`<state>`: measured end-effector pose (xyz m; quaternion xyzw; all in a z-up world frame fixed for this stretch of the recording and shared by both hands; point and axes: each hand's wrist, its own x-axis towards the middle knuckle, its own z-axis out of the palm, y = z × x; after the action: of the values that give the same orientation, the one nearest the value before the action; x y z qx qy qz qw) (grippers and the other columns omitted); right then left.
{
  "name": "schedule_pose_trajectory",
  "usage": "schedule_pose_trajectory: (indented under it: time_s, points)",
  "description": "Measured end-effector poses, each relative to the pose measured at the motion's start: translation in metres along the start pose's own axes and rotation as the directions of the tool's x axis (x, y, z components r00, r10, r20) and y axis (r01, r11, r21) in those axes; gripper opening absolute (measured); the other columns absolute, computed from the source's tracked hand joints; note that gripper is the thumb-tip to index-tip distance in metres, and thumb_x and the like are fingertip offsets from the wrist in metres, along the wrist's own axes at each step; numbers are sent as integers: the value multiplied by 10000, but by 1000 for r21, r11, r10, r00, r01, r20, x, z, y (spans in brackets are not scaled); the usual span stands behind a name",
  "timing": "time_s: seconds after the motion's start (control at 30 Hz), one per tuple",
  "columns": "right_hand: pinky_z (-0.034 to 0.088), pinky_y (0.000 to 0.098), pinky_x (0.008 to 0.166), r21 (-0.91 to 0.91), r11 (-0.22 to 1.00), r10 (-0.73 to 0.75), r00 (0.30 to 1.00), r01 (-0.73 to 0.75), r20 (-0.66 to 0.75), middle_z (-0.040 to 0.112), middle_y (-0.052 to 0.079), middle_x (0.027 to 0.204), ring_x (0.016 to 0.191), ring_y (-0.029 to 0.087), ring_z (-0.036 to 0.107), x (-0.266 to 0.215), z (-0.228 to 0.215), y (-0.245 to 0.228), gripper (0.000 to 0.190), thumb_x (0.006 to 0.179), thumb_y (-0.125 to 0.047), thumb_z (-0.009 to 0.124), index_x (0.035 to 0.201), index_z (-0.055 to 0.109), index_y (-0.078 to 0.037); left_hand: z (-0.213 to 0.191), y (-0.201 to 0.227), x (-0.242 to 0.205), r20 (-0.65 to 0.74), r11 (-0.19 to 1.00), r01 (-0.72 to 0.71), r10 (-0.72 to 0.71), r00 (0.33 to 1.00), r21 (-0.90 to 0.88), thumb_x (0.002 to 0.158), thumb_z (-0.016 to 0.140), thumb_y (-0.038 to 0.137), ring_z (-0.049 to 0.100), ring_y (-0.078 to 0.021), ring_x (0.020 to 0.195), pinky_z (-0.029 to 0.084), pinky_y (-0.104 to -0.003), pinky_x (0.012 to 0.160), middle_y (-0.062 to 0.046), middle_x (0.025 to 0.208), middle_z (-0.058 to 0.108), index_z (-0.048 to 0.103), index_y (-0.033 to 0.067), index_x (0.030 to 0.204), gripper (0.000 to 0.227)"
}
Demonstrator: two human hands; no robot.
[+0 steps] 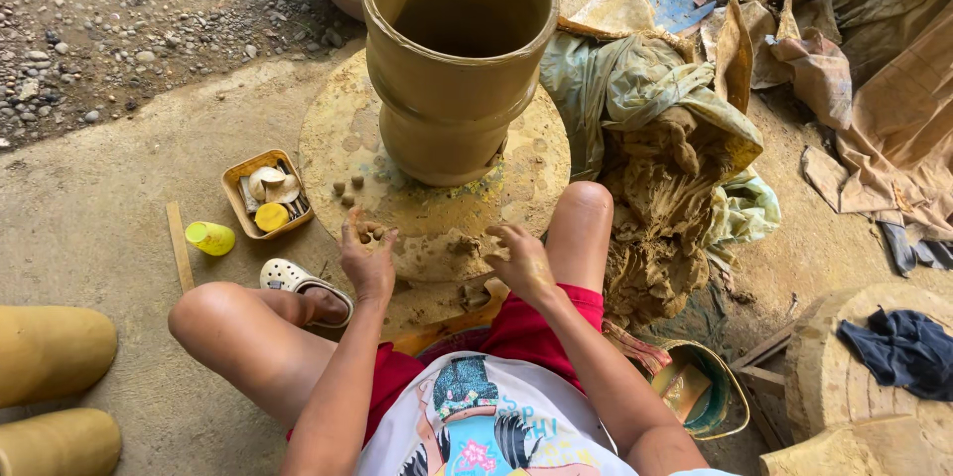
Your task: The person manipulates clay on a pottery wheel, periodically dipping their hands into a bucket of water and applying small pieces of fresh clay to a tall cylinder.
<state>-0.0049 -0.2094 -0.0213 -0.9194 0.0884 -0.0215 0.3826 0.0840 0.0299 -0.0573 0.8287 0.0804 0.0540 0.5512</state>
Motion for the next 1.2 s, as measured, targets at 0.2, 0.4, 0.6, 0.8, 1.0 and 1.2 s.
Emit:
schedule_pose_trajectory:
  time_s: [0.2,0.4,0.6,0.8,1.0,1.2]
  points:
    - [540,465,930,-255,965,-51,998,60,45,665,142,1241,1118,370,649,22,36,4,539,764,-19,771,1286,669,-110,22,-61,15,-100,956,-139,170,980,260,855,898,338,425,-457,1307,396,-519,1064,-331,1395,430,398,-84,1408,857]
    - [606,393,876,-28,999,38,998,-37,40,724,153,1156,990,287,718,37,59,42,361,854,26,710,1206,695,-50,28,-9,-45,400,982,42,-113,909,182,998,643,249,653,-324,1128,636,-438,891,-64,1351,621,588,246,1409,415]
    - [636,391,807,835,407,58,922,-371,382,717,214,1139,915,262,732,19,23,37,297,928,36,667,1224,681,64,36,34,-67,377,889,-401,457,806,-219,827,746,99,666,-251,1105,607,-331,934,-117,1329,600,591,152,1391,587]
    - [643,355,850,870,466,-57,975,-163,213,714,160,1123,955,219,735,-13,-17,-15,399,834,74,732,1223,642,59,17,66,-79,255,881,-385,453,854,-274,890,756,115,720,-201,1048,615,-312,907,-93,1146,739,722,70,1150,265]
    - [635,288,741,336,924,-142,980,182,-141,777,107,929,824,167,760,-43,-42,-59,312,852,23,753,1153,674,-7,5,74,-91,341,911,-166,304,890,-378,921,734,103,737,-175,988,617,-290,868,-68,1089,777,722,55,1157,242]
    - [630,287,669,79,944,-302,934,321,-190,660,142,1022,802,201,714,-52,-84,-37,81,825,-56,809,891,762,-59,-3,65,-93,507,488,374,171,845,-789,1002,691,58,710,-196,987,594,-322,903,-132,1081,757,709,-33,1224,241]
